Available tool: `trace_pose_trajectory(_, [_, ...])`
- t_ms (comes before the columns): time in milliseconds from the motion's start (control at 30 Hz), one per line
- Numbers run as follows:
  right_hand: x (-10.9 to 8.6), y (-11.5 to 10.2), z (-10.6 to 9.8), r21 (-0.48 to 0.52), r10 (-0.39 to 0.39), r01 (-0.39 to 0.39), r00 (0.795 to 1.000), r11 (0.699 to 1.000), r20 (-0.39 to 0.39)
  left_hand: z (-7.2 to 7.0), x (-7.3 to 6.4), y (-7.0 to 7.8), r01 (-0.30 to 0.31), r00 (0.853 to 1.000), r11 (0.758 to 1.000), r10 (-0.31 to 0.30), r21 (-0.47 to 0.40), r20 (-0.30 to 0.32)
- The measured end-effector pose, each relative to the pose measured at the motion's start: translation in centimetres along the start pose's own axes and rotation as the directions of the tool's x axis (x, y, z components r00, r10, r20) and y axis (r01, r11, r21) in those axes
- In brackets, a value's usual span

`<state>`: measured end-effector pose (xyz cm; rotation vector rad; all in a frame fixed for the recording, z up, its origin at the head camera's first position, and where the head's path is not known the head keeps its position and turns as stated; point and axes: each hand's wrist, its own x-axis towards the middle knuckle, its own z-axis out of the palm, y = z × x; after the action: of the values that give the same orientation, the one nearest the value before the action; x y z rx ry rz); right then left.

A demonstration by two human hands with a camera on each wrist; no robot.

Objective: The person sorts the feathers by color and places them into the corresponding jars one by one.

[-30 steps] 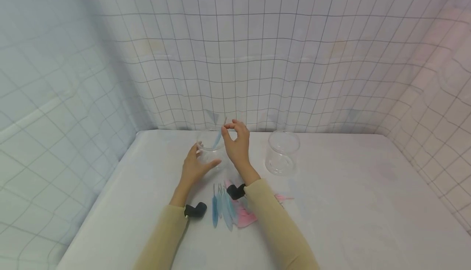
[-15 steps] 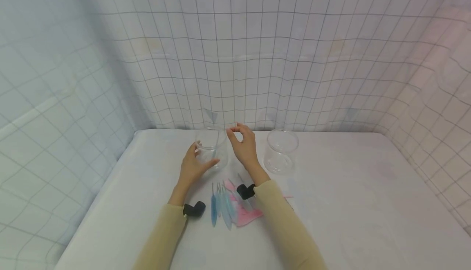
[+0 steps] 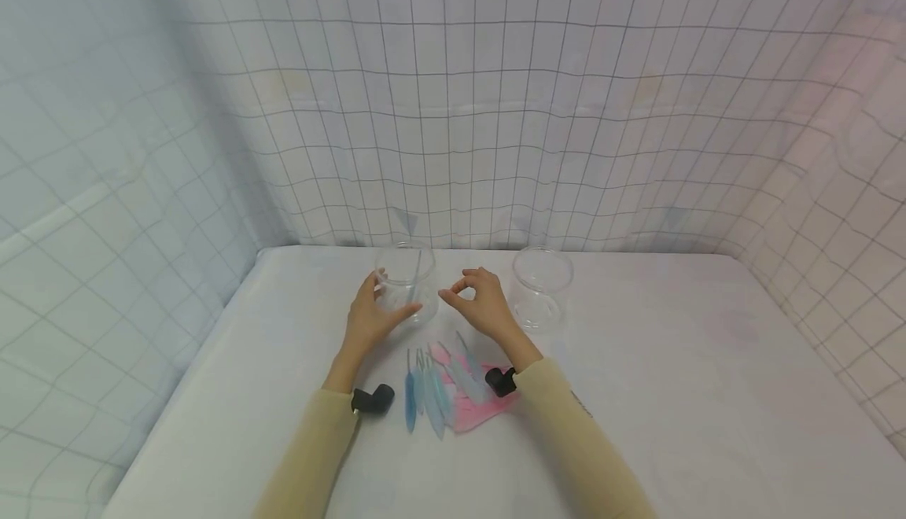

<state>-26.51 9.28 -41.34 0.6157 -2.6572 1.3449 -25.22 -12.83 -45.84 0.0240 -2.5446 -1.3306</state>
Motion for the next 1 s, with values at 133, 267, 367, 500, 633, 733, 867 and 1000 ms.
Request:
trace_pose_trajectory(133, [-0.6, 0.7, -0.2, -0.092, 0.022, -0.012, 0.995, 0.996, 0.100, 0.0, 0.0, 0.1, 0.003, 1.000, 1.000, -0.003, 0.007, -0.001])
trace_pose_trajectory(267, [-1.1, 1.1, -0.4, -0.164, 0.030, 0.002, 0.981, 0.986, 0.191, -0.1, 0.0, 0.1, 0.005, 1.000, 1.000, -0.005, 0.007, -0.001])
trace_pose_trajectory(367, [-1.3, 1.2, -0.4, -0.227, 0.028, 0.023, 0.975, 0.974, 0.220, -0.1, -0.1, 0.1, 0.009, 1.000, 1.000, -0.009, -0.001, 0.007])
trace_pose_trajectory(500, [-1.5, 1.2, -0.3, -0.317, 0.026, 0.052, 0.971, 0.947, 0.238, 0.0, 0.0, 0.1, 0.011, 1.000, 1.000, -0.011, -0.007, 0.013])
trace_pose_trajectory(633, [-1.6, 1.3, -0.2, -0.383, 0.031, 0.072, 0.966, 0.921, 0.257, 0.0, 0.0, 0.1, 0.006, 1.000, 1.000, -0.006, -0.007, 0.013])
trace_pose_trajectory(733, [-1.7, 1.5, -0.1, -0.429, 0.026, 0.098, 0.962, 0.898, 0.273, 0.0, 0.0, 0.0, 0.005, 1.000, 1.000, -0.005, -0.010, 0.013])
trace_pose_trajectory(867, [-1.8, 1.5, 0.0, -0.490, 0.006, 0.163, 0.946, 0.856, 0.325, -0.1, 0.0, 0.0, 0.007, 1.000, 1.000, -0.007, -0.011, 0.012])
trace_pose_trajectory(1000, [-1.9, 1.4, 0.1, -0.512, 0.016, 0.188, 0.930, 0.838, 0.367, -0.1, 0.0, 0.0, 0.003, 1.000, 1.000, -0.003, -0.006, 0.007])
